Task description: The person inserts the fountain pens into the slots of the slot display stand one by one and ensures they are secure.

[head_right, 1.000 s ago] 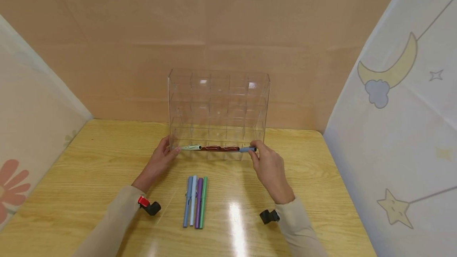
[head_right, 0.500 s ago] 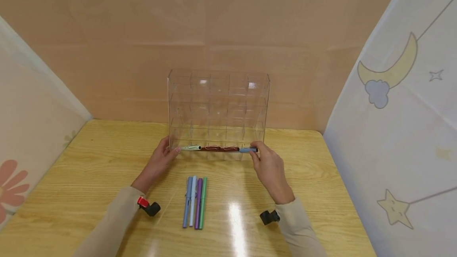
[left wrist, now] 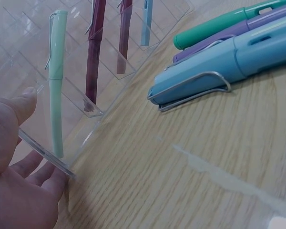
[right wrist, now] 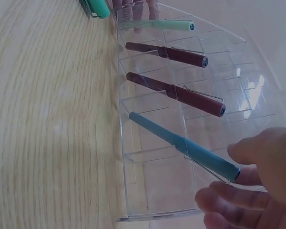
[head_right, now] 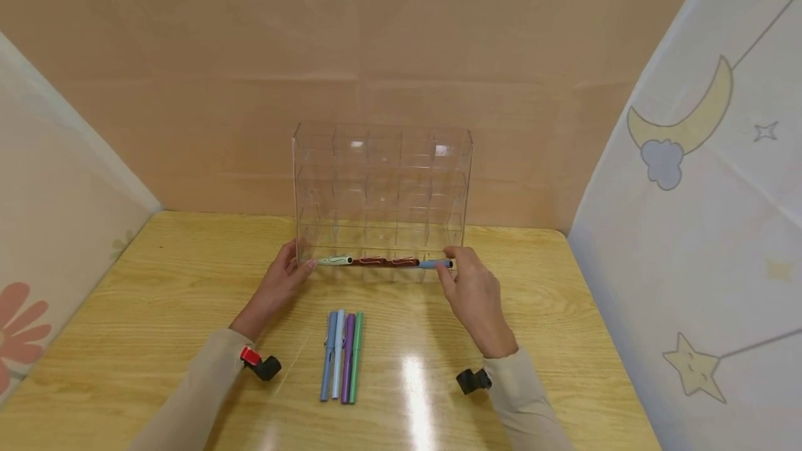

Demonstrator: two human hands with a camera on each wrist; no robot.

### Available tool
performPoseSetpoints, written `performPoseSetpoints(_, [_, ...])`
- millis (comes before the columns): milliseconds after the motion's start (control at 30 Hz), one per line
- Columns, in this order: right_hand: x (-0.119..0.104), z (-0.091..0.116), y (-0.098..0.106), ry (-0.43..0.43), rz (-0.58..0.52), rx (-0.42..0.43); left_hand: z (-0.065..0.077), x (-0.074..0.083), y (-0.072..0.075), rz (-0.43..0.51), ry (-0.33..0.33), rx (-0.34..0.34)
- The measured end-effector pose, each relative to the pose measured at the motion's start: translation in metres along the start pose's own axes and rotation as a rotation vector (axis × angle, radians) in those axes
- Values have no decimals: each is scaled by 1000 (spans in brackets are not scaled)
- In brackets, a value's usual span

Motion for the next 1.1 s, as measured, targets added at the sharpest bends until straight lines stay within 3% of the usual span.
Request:
performPoseSetpoints(300, [5, 1, 1, -63, 16, -15, 0, -2, 1, -11, 10, 1])
performPoseSetpoints(1100, [-2, 2, 4, -16, -30, 34, 1, 0, 0, -26, 14, 8])
Point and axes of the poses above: each hand's wrist, its own z-axis away from the middle knuckle, its own y-axis out of the back of the hand, x = y × z, the point moved 6 cm from there along -z, towards the middle knuckle, and after that the axes turned 7 degrees about z, right-handed, at the moved point
